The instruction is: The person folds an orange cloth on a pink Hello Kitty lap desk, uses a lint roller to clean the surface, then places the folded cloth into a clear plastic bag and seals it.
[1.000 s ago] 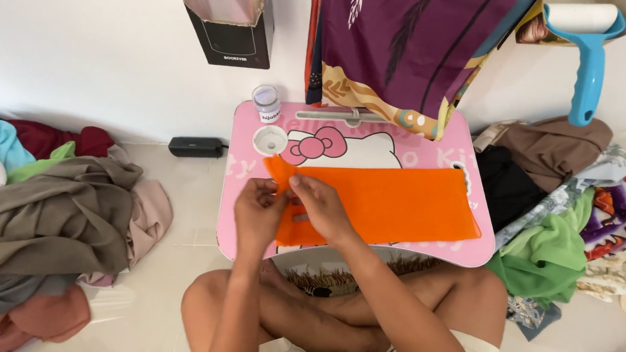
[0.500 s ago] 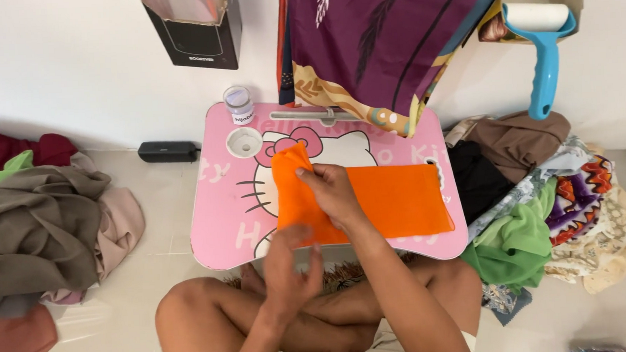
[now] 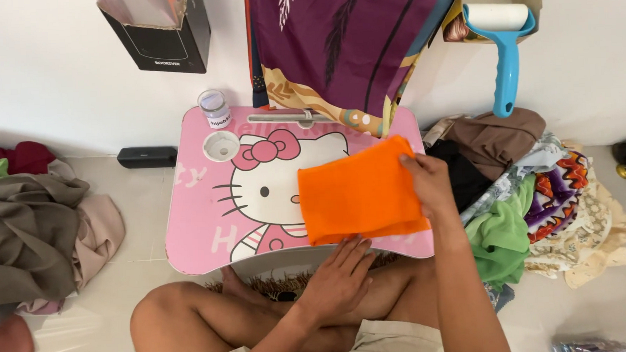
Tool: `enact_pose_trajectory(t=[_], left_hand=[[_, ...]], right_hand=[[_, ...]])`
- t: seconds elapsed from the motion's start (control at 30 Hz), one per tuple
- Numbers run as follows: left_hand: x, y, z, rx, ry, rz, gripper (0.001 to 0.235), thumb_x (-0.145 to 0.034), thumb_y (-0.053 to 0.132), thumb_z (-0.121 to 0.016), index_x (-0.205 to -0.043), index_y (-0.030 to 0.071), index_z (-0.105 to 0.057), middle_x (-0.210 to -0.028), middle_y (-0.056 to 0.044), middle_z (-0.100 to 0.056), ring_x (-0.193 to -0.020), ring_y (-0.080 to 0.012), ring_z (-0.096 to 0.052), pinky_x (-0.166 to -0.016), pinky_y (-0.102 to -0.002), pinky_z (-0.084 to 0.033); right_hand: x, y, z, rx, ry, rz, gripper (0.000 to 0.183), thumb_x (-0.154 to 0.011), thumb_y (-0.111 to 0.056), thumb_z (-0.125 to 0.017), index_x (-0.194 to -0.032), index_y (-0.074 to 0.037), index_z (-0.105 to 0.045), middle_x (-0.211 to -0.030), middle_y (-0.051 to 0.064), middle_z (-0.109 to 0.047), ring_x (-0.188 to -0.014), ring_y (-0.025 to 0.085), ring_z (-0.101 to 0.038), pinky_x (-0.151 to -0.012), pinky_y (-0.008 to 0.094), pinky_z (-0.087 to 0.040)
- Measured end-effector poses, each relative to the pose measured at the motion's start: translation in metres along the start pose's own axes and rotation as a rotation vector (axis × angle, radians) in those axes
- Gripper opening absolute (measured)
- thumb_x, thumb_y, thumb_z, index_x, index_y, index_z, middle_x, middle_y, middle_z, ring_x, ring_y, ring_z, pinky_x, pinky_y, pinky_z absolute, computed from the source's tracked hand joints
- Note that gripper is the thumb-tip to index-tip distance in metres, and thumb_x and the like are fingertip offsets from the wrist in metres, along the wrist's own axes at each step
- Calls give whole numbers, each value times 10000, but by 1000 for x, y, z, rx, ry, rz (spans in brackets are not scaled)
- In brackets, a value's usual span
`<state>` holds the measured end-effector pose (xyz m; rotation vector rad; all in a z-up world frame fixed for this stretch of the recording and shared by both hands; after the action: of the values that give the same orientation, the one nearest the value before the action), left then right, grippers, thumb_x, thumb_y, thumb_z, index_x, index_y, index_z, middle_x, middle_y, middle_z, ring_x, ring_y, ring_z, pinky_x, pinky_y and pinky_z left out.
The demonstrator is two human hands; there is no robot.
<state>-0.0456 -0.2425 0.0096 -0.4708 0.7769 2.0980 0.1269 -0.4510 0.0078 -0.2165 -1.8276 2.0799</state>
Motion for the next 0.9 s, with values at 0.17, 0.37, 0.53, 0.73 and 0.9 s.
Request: enact_pose_trajectory(t=[0.17, 0.37, 0.53, 0.73, 0.9], left_hand=[[7, 5, -6, -6, 43, -49, 304, -1001, 109, -563, -1232, -76, -632, -1321, -234, -604, -1262, -394, -559, -1116, -492, -436], [1, -28, 18, -30, 198, 60, 202, -1006, 72, -561, -1158, -30, -646, -1159, -165, -665, -1032, -352, -637, -876, -461, -516], [-34, -123, 27, -132, 295, 200, 340, -902, 154, -687, -1223, 51, -644, -1157, -129, -627, -1156, -337, -636, -918, -433, -533], [-85, -200, 9, 182, -210, 515, 765, -849, 347, -759, -1517, 104, -476, -1383, -111, -613, -1413, -293, -480, -1191, -452, -361], [-96, -202, 6, 406, -338, 566, 1012, -707, 345, -875, -1576, 148, -396, -1372, -78, -643, -1436, -281, -459, -1242, -466, -302]], right_hand=[[-18, 64, 37, 118, 9, -128, 435, -988, -184, -685, -653, -161, -407, -673, -71, -344, -626, 67, -357, -544, 274, -257], [-12, 78, 36, 84, -10, -146, 330, -979, -179, -702, -719, -130, -505, -710, -49, -488, -655, 85, -503, -558, 262, -374], [-20, 95, 43, 78, -11, -92, 283, -994, -173, -716, -1206, 14, -717, -939, 191, -708, -816, 262, -686, -704, 366, -592], [-22, 68, 43, 40, -70, 80, 227, -1037, -79, -620, -1224, 16, -708, -976, 209, -727, -882, 284, -698, -774, 415, -602], [16, -40, -1, 112, -214, 276, 178, -1018, -97, -674, -1169, -38, -746, -968, 153, -775, -909, 223, -721, -811, 389, -613]])
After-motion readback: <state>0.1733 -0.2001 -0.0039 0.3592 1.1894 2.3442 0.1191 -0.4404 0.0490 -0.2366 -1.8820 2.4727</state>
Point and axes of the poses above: each hand's wrist, its own x-axis away from the middle knuckle, its own z-axis out of the back of the hand, y = z × x, the point moved 8 cm from there along -x, towards the middle knuckle
